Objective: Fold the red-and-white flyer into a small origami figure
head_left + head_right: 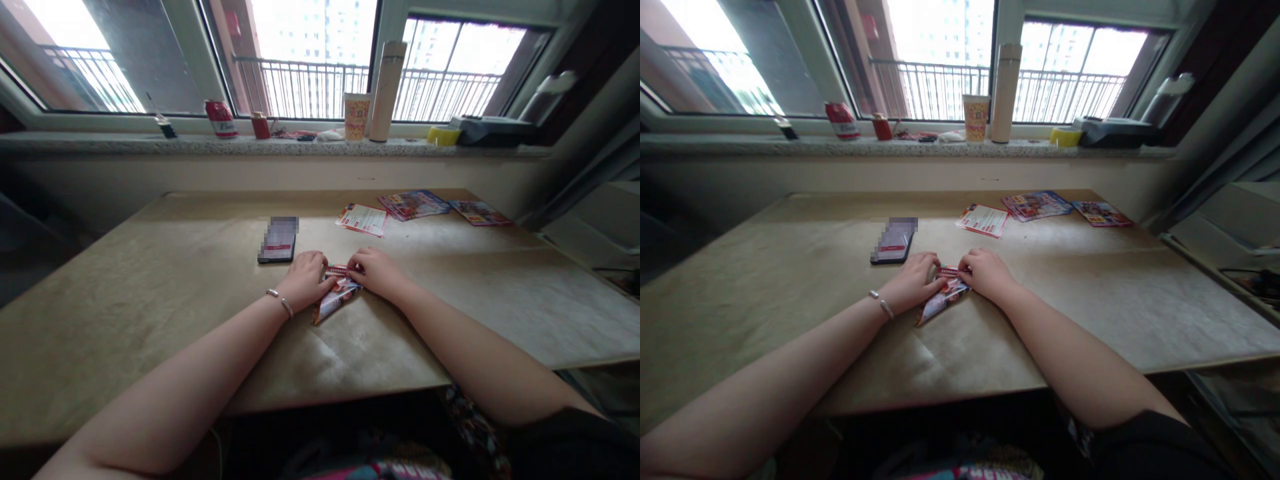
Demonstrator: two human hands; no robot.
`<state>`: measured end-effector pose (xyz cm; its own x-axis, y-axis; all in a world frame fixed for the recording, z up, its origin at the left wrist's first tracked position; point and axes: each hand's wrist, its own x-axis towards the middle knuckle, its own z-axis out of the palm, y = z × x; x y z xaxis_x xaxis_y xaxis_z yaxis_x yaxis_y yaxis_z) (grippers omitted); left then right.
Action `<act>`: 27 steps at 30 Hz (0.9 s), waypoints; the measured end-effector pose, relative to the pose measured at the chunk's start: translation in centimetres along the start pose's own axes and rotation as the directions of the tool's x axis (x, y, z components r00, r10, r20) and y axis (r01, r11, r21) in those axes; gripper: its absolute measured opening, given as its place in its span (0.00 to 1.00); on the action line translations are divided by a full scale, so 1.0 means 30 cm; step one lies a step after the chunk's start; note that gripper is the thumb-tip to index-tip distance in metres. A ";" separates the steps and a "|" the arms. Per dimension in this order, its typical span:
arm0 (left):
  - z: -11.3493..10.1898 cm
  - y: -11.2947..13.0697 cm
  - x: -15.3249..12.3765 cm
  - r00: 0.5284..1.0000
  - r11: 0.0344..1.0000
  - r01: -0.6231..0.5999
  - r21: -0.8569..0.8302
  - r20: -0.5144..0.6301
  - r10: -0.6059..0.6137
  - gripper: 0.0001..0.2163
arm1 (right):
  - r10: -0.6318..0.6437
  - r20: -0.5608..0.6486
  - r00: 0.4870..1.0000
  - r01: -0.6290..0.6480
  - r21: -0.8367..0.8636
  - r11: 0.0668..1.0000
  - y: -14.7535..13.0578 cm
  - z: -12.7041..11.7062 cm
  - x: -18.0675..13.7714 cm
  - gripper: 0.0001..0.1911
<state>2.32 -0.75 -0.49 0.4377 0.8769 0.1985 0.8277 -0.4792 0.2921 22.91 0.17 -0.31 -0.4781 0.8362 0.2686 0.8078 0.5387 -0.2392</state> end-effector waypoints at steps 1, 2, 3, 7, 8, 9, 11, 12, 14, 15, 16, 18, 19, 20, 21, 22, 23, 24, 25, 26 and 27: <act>-0.001 0.002 0.001 1.000 1.000 0.014 -0.009 0.000 -0.014 0.16 | 0.000 -0.002 1.000 0.000 0.002 1.000 0.000 0.001 0.000 0.05; -0.001 0.004 0.001 1.000 0.999 0.030 -0.018 0.002 -0.030 0.17 | 0.000 -0.003 1.000 0.000 0.004 1.000 0.000 0.003 0.001 0.05; -0.001 0.006 0.001 0.999 0.999 0.045 -0.029 0.007 -0.044 0.16 | -0.001 -0.004 1.000 0.001 0.007 1.000 0.001 0.004 0.000 0.05; 0.003 0.012 0.000 0.997 0.996 0.064 -0.066 0.042 -0.062 0.14 | 0.001 -0.007 1.000 0.000 0.012 1.000 0.005 0.009 0.000 0.05; 0.005 0.014 -0.001 0.997 0.996 0.062 -0.064 0.044 -0.060 0.15 | 0.001 -0.008 1.000 0.000 0.014 1.000 0.007 0.010 0.001 0.05; 0.006 0.014 -0.002 0.997 0.997 0.062 -0.055 0.044 -0.059 0.17 | 0.000 -0.008 1.000 0.001 0.015 1.000 0.008 0.011 0.001 0.05; 0.005 0.016 -0.003 0.997 0.998 0.061 -0.023 0.045 -0.060 0.21 | -0.007 -0.007 1.000 0.007 0.016 1.000 0.009 0.010 0.000 0.05; 0.003 0.016 -0.003 0.997 0.999 0.054 -0.007 0.051 -0.053 0.21 | -0.011 -0.004 1.000 0.011 0.015 1.000 0.009 0.008 -0.001 0.05; -0.003 0.017 -0.005 0.997 1.000 0.021 0.015 0.074 -0.022 0.20 | -0.019 0.004 1.000 0.019 0.016 1.000 0.008 0.002 -0.003 0.04; -0.006 0.018 -0.005 0.996 1.000 0.003 0.019 0.085 -0.004 0.19 | -0.022 0.009 1.000 0.022 0.018 1.000 0.007 -0.001 -0.004 0.04; -0.009 0.017 -0.006 0.996 1.000 -0.011 0.020 0.094 0.009 0.18 | -0.026 0.013 1.000 0.025 0.021 0.999 0.006 -0.004 -0.005 0.04; -0.011 0.016 -0.008 0.994 1.000 -0.021 0.016 0.103 0.020 0.19 | -0.034 0.018 0.999 0.034 0.027 0.999 0.004 -0.007 -0.007 0.04; -0.009 0.014 -0.009 0.994 1.000 -0.020 0.013 0.107 0.018 0.19 | -0.034 0.018 0.999 0.034 0.027 0.999 0.003 -0.007 -0.008 0.05; -0.007 0.013 -0.009 0.994 1.000 -0.016 0.011 0.110 0.015 0.19 | -0.033 0.015 0.999 0.033 0.027 0.999 0.001 -0.006 -0.009 0.05; -0.004 0.012 -0.009 0.993 1.000 -0.012 0.009 0.115 0.011 0.19 | -0.031 0.011 0.999 0.031 0.026 0.999 0.000 -0.004 -0.009 0.06; -0.002 0.011 -0.008 0.993 1.000 -0.008 0.007 0.120 0.007 0.19 | -0.029 0.002 1.000 0.029 0.026 0.999 -0.001 -0.002 -0.009 0.07; 0.000 0.011 -0.008 0.992 1.000 -0.005 0.005 0.123 0.004 0.19 | -0.031 -0.003 1.000 0.031 0.027 0.999 -0.001 -0.001 -0.010 0.08; 0.001 0.011 -0.007 0.992 1.000 -0.006 0.000 0.123 0.006 0.18 | -0.039 -0.004 0.999 0.039 0.032 0.999 -0.002 0.000 -0.010 0.10; 0.001 0.012 -0.005 0.993 1.000 -0.013 -0.008 0.119 0.013 0.17 | -0.051 0.000 0.999 0.051 0.039 0.998 -0.003 0.000 -0.010 0.11; 0.000 0.014 -0.004 0.994 1.000 -0.022 -0.020 0.110 0.024 0.16 | -0.061 0.008 0.998 0.061 0.046 0.997 -0.003 -0.001 -0.010 0.12; -0.002 0.015 -0.003 0.995 0.999 -0.033 -0.035 0.095 0.037 0.14 | -0.068 0.016 0.998 0.067 0.055 0.996 -0.003 -0.002 -0.009 0.12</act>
<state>2.62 -1.06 -0.32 0.4990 0.8583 0.1195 0.7999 -0.5092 0.3177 22.99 -0.12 -0.31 -0.5374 0.7992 0.2693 0.7538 0.5984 -0.2716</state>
